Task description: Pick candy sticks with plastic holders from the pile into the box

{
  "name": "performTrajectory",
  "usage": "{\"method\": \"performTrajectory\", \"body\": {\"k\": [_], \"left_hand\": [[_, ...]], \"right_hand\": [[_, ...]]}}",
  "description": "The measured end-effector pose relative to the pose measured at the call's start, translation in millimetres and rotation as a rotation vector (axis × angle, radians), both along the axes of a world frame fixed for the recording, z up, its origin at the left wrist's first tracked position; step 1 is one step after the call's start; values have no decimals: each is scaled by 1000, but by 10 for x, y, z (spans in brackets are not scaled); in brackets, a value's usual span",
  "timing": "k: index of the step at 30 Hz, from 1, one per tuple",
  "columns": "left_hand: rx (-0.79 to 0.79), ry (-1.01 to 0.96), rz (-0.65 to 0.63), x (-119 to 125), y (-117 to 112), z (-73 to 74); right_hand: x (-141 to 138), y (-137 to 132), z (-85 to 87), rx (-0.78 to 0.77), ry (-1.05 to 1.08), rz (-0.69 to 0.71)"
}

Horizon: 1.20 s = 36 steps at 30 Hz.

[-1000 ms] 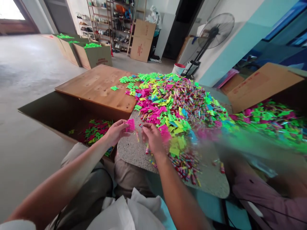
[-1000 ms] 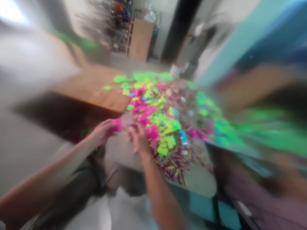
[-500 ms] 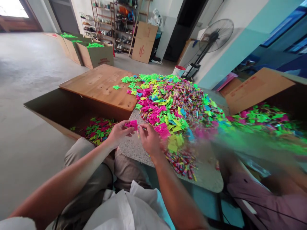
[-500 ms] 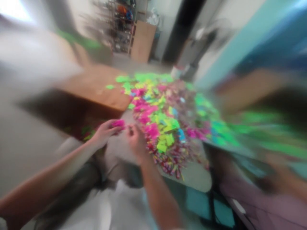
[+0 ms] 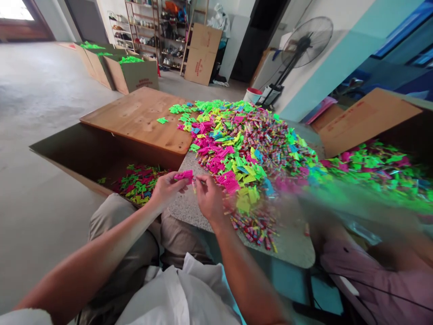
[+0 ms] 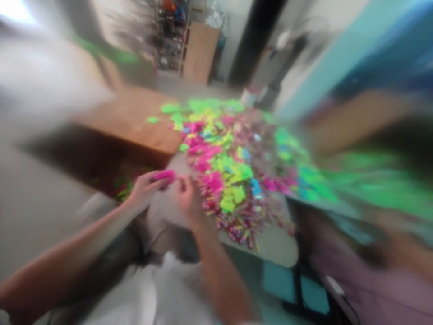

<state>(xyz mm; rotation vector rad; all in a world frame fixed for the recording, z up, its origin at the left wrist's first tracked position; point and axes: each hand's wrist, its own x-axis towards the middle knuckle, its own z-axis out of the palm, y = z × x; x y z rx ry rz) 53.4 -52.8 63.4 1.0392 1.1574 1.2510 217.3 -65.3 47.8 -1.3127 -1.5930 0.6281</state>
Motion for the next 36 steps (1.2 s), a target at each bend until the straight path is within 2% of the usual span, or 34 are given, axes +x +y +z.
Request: {"method": "performTrajectory", "body": {"k": [4,7,11,18,23,28,33,36], "left_hand": [[6,-18,-81,-106,10,-84],[-67,-91,-163,-211,22,-176],[-170,-195,-130,-286,23,-229],[-219,-272,-92,-318,18,-241],[-149,-177,10,-294,-9,-259],[-49,-26,40,-193,-52,-161],[-8,49,50,-123,-107,-59],[30,72,13,-146,-118,-36]], "right_hand": [[98,35,7,-188,192,149],[157,75,32,-316,334,291],[105,96,28,-343,394,345],[-26,75,-45,-353,471,296],[-31,27,-71,-223,287,239],[-79,25,-56,-81,99,177],[-82,2,-52,-98,105,145],[-54,-28,-58,-144,140,161]]}}
